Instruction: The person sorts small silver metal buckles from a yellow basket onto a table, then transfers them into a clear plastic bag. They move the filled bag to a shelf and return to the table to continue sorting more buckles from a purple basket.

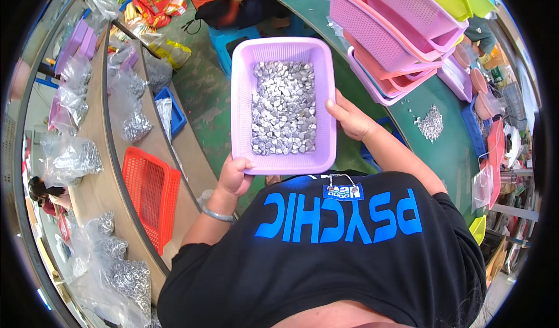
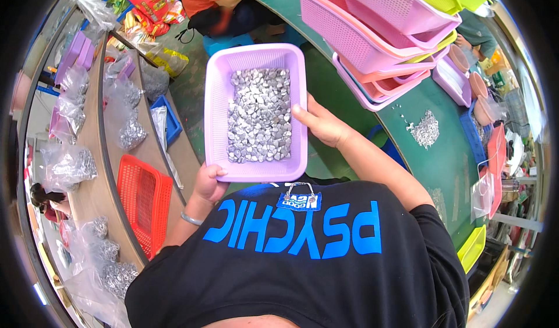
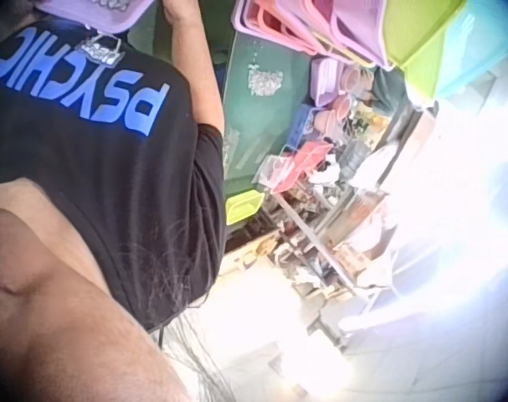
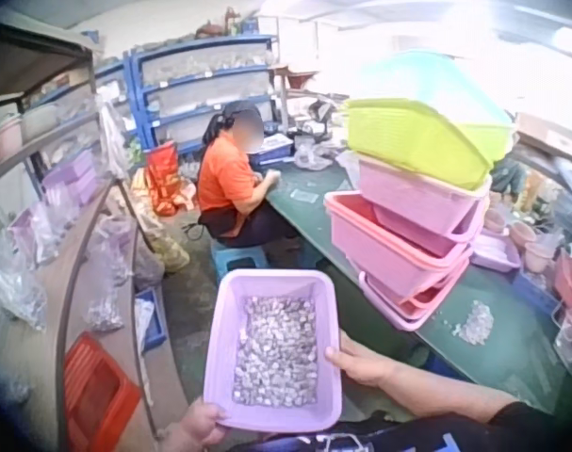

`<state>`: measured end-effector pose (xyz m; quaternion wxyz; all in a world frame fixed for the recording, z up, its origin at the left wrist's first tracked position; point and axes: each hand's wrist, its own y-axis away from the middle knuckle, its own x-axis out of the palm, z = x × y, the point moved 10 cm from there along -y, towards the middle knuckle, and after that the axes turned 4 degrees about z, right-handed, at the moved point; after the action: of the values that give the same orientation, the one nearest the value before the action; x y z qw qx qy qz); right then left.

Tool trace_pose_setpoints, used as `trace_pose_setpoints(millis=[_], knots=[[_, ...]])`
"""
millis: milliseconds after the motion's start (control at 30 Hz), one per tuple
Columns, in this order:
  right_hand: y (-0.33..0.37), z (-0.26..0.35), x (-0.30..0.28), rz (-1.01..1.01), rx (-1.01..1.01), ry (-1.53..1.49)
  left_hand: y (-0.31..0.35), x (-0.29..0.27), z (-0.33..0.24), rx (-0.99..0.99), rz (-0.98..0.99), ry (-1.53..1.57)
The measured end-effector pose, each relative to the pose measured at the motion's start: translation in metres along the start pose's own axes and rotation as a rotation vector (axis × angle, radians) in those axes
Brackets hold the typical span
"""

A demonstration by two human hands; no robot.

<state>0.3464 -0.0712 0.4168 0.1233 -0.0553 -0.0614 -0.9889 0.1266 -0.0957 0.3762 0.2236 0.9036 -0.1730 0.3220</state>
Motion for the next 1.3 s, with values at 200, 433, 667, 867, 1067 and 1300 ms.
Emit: trace_pose_setpoints(millis=[200, 433, 667, 867, 1067, 1300], knots=[[-0.01, 0.023, 0.005, 0.013, -0.098, 0.02, -0.004, -0.009, 0.001, 0.116, -0.011, -0.055], [-0.003, 0.035, 0.012, -0.009, -0.098, 0.04, 0.004, -0.001, -0.008, 0.156, -0.022, -0.041], [0.011, 0.036, 0.02, -0.022, -0.196, 0.089, 0.009, -0.007, 0.002, 0.186, -0.017, -0.019], [0.025, 0.013, 0.003, -0.077, -0.294, 0.019, -0.003, -0.076, 0.03, -0.026, -0.074, -0.194], [0.034, -0.061, -0.014, -0.167, 0.15, -0.562, -0.061, -0.106, 0.038, -0.252, 0.129, -0.096], [0.074, -0.127, -0.033, -0.384, 0.186, -0.814, -0.11, -0.086, 0.038, -0.515, 0.302, -0.289]])
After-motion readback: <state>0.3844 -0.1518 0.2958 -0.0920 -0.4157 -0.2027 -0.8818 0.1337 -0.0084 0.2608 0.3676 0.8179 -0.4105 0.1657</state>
